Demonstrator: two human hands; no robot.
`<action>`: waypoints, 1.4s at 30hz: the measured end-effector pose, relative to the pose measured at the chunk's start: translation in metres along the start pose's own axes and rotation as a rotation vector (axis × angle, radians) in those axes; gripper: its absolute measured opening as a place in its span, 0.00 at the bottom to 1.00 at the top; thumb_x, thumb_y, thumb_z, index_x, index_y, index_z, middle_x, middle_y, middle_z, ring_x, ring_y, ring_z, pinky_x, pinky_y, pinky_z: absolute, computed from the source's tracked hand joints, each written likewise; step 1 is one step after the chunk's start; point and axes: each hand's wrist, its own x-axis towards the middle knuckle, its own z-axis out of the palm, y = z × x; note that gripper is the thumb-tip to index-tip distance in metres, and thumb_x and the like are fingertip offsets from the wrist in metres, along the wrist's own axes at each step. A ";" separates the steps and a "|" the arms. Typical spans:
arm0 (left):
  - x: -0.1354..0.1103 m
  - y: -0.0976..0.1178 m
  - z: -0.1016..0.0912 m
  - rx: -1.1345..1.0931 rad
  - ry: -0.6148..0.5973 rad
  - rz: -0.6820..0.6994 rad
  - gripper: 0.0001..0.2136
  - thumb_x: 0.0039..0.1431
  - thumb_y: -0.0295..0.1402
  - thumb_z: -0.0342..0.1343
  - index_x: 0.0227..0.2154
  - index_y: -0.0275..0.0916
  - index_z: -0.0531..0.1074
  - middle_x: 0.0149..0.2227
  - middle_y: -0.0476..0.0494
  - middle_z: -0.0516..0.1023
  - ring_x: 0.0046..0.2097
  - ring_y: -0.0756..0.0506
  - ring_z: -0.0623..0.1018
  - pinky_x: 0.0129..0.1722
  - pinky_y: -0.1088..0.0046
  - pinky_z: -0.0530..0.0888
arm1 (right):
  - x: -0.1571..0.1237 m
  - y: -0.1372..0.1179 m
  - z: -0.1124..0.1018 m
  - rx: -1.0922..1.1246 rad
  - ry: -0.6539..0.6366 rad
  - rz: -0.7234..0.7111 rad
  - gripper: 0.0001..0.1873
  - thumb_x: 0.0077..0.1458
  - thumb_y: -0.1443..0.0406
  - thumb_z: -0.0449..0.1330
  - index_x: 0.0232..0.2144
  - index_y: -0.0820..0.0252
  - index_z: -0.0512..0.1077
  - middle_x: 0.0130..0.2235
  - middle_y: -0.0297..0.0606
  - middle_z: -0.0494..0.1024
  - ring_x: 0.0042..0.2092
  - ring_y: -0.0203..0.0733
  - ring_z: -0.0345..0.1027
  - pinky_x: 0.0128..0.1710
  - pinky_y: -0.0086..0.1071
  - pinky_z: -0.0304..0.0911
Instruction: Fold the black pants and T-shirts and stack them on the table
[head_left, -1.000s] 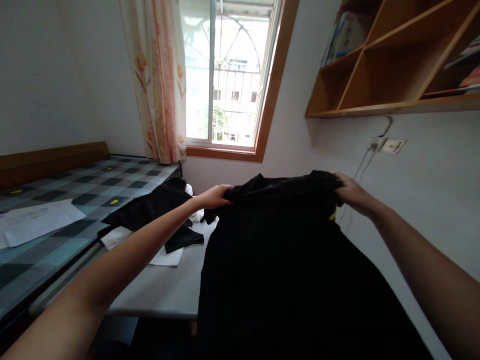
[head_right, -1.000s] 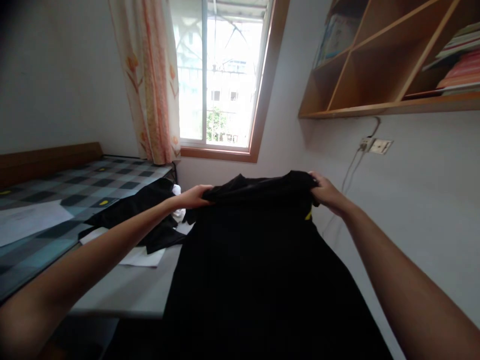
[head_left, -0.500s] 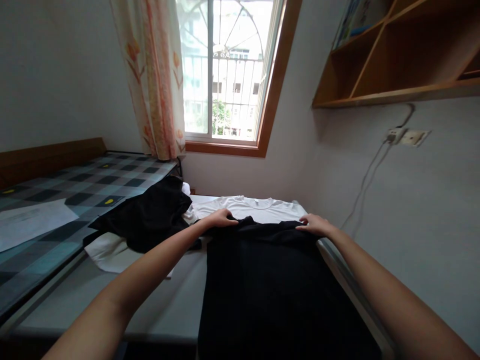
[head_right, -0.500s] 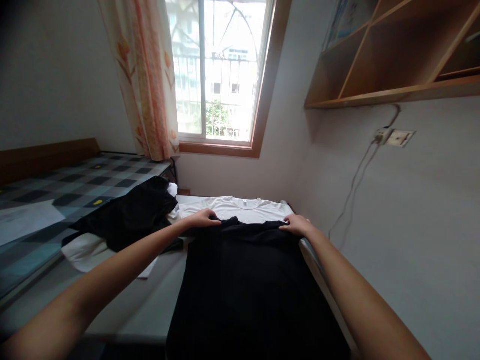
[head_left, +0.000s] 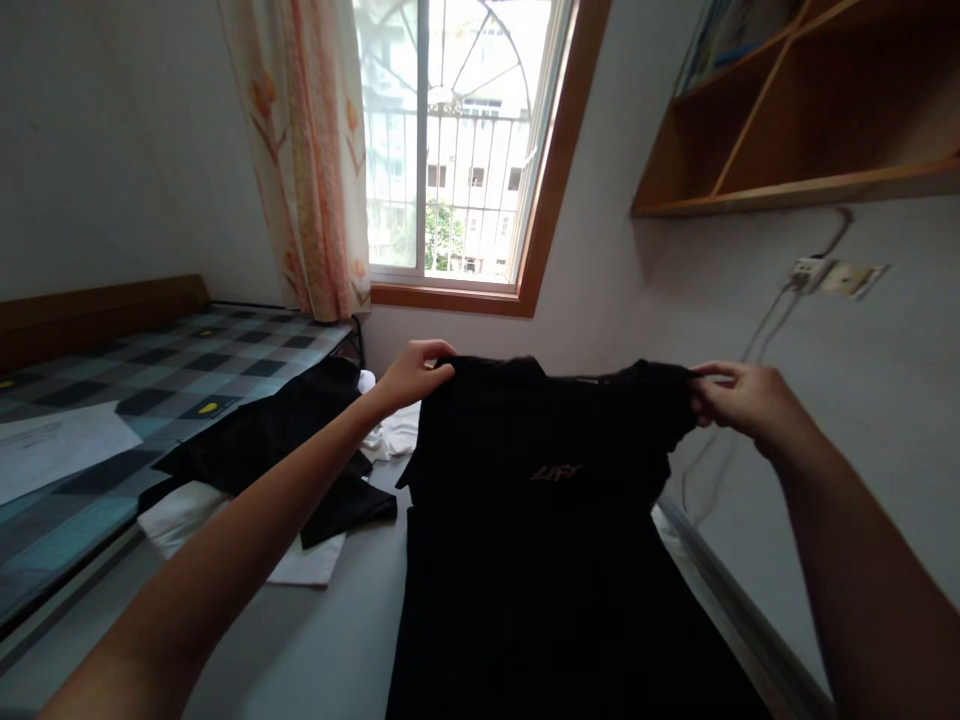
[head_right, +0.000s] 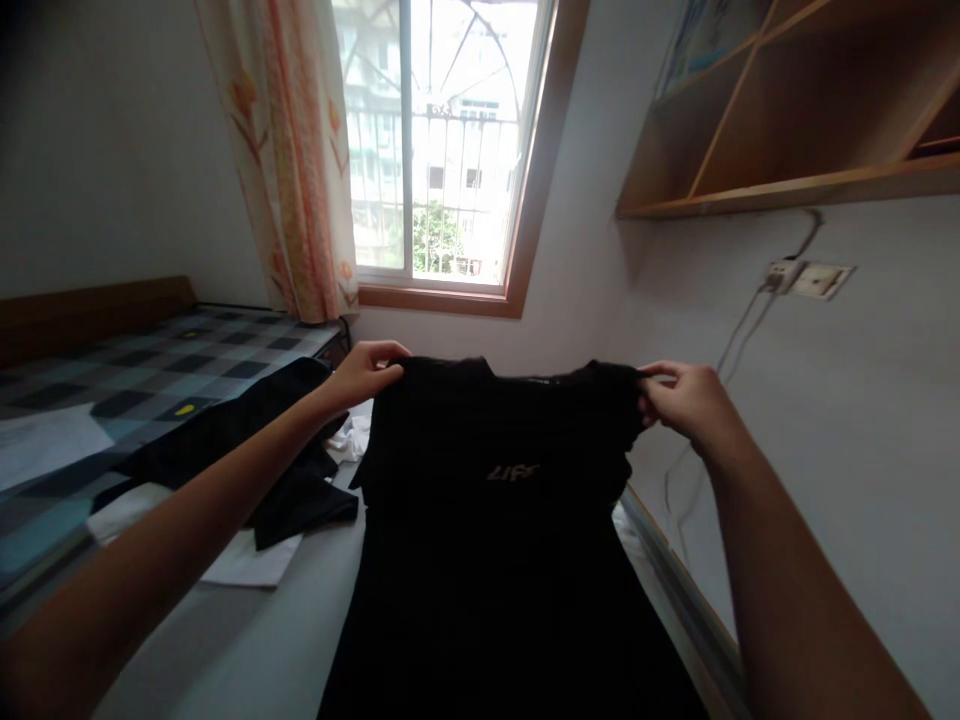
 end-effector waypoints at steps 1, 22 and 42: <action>0.010 -0.002 0.000 0.082 0.084 0.016 0.12 0.49 0.31 0.53 0.35 0.34 0.76 0.34 0.44 0.79 0.37 0.45 0.76 0.38 0.70 0.73 | 0.005 -0.011 0.008 -0.139 0.071 0.030 0.06 0.49 0.60 0.64 0.30 0.52 0.73 0.18 0.32 0.72 0.16 0.42 0.64 0.19 0.40 0.67; 0.001 -0.177 0.025 0.674 -0.141 -0.546 0.10 0.54 0.27 0.55 0.39 0.38 0.77 0.43 0.36 0.81 0.48 0.38 0.78 0.46 0.69 0.71 | -0.059 0.129 0.194 -1.021 -0.335 0.208 0.31 0.65 0.53 0.44 0.64 0.57 0.61 0.68 0.43 0.57 0.68 0.55 0.45 0.65 0.48 0.41; 0.012 -0.175 -0.017 0.698 -0.417 -0.676 0.15 0.36 0.17 0.64 0.29 0.36 0.72 0.12 0.63 0.61 0.17 0.51 0.67 0.25 0.78 0.68 | -0.062 0.127 0.193 -1.003 -0.353 0.200 0.30 0.65 0.54 0.44 0.64 0.57 0.61 0.68 0.42 0.57 0.68 0.55 0.45 0.66 0.47 0.40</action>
